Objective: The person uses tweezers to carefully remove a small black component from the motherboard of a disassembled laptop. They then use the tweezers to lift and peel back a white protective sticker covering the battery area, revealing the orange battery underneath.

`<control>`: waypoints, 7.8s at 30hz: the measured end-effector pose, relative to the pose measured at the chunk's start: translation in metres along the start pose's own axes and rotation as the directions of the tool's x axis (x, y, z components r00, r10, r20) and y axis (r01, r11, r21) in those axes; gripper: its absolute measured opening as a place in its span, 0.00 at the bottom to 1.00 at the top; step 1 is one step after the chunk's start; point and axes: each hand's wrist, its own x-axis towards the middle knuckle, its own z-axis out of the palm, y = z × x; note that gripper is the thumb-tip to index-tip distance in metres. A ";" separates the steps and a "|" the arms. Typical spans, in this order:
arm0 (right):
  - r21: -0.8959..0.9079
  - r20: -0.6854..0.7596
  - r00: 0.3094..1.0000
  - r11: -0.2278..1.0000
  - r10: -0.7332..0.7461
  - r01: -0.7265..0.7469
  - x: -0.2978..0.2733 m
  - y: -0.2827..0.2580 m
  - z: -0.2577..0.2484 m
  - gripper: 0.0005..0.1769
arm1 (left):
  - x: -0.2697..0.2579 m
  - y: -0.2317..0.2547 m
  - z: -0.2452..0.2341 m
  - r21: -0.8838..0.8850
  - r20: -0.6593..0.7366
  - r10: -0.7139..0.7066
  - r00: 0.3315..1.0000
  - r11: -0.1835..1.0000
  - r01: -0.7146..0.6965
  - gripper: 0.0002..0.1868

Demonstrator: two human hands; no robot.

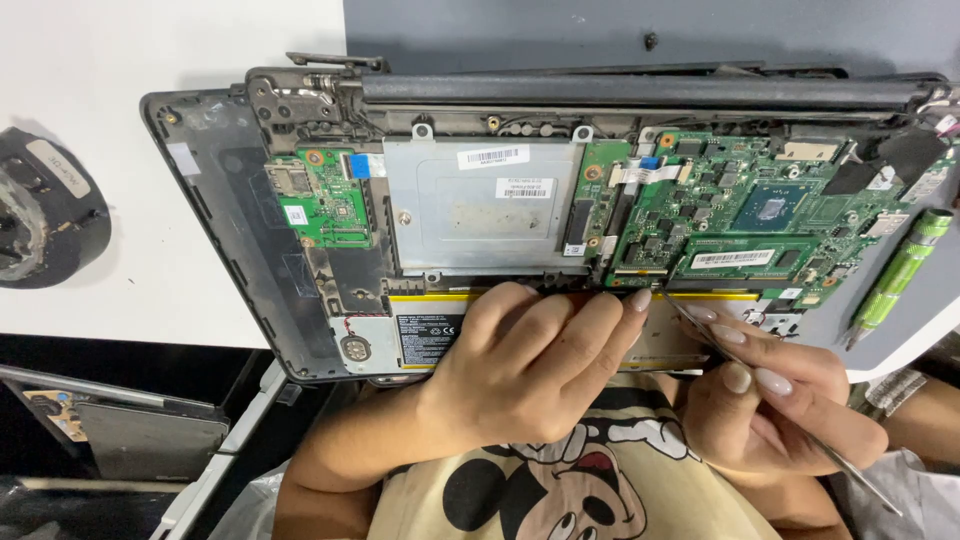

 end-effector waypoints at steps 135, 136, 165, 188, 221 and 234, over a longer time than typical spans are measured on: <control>0.280 -0.124 0.987 0.958 0.098 -0.060 0.003 0.004 0.006 0.08 | -0.008 0.014 0.020 0.209 -0.213 0.034 0.976 0.978 0.012 0.08; 0.282 -0.119 0.988 0.958 0.095 -0.058 0.003 0.004 0.006 0.08 | -0.007 0.014 0.019 0.211 -0.216 0.029 0.976 0.977 0.017 0.08; 0.205 -0.022 0.988 0.967 0.155 -0.148 0.004 -0.001 0.004 0.09 | 0.007 0.035 0.016 -0.030 -0.280 -0.383 0.880 0.920 0.391 0.11; 0.203 -0.051 0.987 0.969 0.153 -0.140 0.005 -0.004 0.007 0.09 | 0.008 0.040 0.022 -0.091 -0.265 -0.520 0.812 0.852 0.515 0.12; 0.183 -0.112 0.991 0.982 0.073 -0.051 0.002 0.000 0.009 0.10 | 0.006 0.039 0.020 0.112 -0.342 -0.241 0.908 0.949 0.294 0.03; 0.209 -0.028 0.995 0.974 0.099 -0.091 0.000 0.006 0.004 0.07 | 0.013 0.041 0.018 0.015 -0.307 -0.411 0.858 0.900 0.436 0.07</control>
